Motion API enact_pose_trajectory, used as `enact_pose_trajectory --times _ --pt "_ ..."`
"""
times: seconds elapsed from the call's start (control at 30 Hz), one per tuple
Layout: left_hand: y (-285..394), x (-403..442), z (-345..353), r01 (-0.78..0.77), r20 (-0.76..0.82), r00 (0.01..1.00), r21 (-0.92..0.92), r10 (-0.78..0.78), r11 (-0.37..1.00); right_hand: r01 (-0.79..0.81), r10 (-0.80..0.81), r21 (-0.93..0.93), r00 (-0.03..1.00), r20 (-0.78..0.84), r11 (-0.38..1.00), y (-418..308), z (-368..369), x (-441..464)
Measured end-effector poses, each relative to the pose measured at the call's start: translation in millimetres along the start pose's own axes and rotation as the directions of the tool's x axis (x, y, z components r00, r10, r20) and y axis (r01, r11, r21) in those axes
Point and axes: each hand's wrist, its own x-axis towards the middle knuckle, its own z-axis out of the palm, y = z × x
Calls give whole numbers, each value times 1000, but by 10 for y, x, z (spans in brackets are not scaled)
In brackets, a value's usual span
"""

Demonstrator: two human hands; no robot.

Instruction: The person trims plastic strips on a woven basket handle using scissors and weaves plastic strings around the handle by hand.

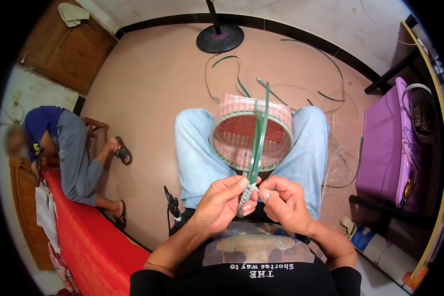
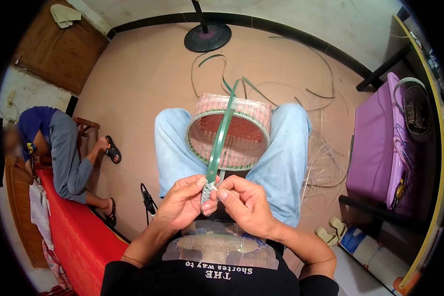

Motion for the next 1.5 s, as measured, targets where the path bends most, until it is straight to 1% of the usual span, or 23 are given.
enact_pose_trajectory --times 0.17,0.27,0.37,0.47,0.57,0.67,0.77,0.87,0.97,1.07,1.17,1.27,1.37,1.47,1.5 --pt "21 -27 -50 -11 -20 1000 43 12 999 -39 38 140 999 3 989 119 51 -26" --pt "27 -29 13 -25 -27 999 41 26 999 -43 50 162 998 -41 986 128 70 -15" --pt "-49 -39 85 -173 -26 981 345 194 923 -44 55 169 997 -56 985 150 37 -31" --pt "-79 -33 95 -225 -60 954 503 293 834 -27 34 146 998 -48 989 103 63 -51" --pt "-48 -18 65 -211 -47 965 448 258 869 -6 14 178 999 -45 984 148 55 -87" --pt "-52 0 80 -211 -41 968 399 248 892 12 -5 136 999 -50 991 147 57 -115" --pt "-46 -2 64 -191 -19 975 448 223 873 12 0 174 998 -69 985 127 58 -124" --pt "-29 -16 129 -130 -9 988 461 151 878 8 5 189 998 -68 982 142 10 -142" --pt "-25 -52 136 -190 25 975 611 221 769 37 -26 93 994 -108 995 120 52 -134" --pt "-67 -64 173 -224 -13 954 631 299 742 38 -31 105 997 -67 994 137 37 -155" --pt "-89 -36 158 -247 -14 947 606 320 756 5 8 138 996 -90 990 90 83 -174" --pt "-183 -44 137 -294 -16 920 634 392 716 -98 123 243 988 -90 965 3 92 -175" --pt "-242 -43 130 -370 55 880 703 472 608 -148 163 239 986 -45 960 -121 73 -163" --pt "-226 -34 88 -408 132 861 754 490 514 -261 270 195 962 -25 946 -364 81 -108" --pt "-224 -30 83 -409 142 858 771 494 488 -270 279 161 960 -32 949 -422 103 -68"
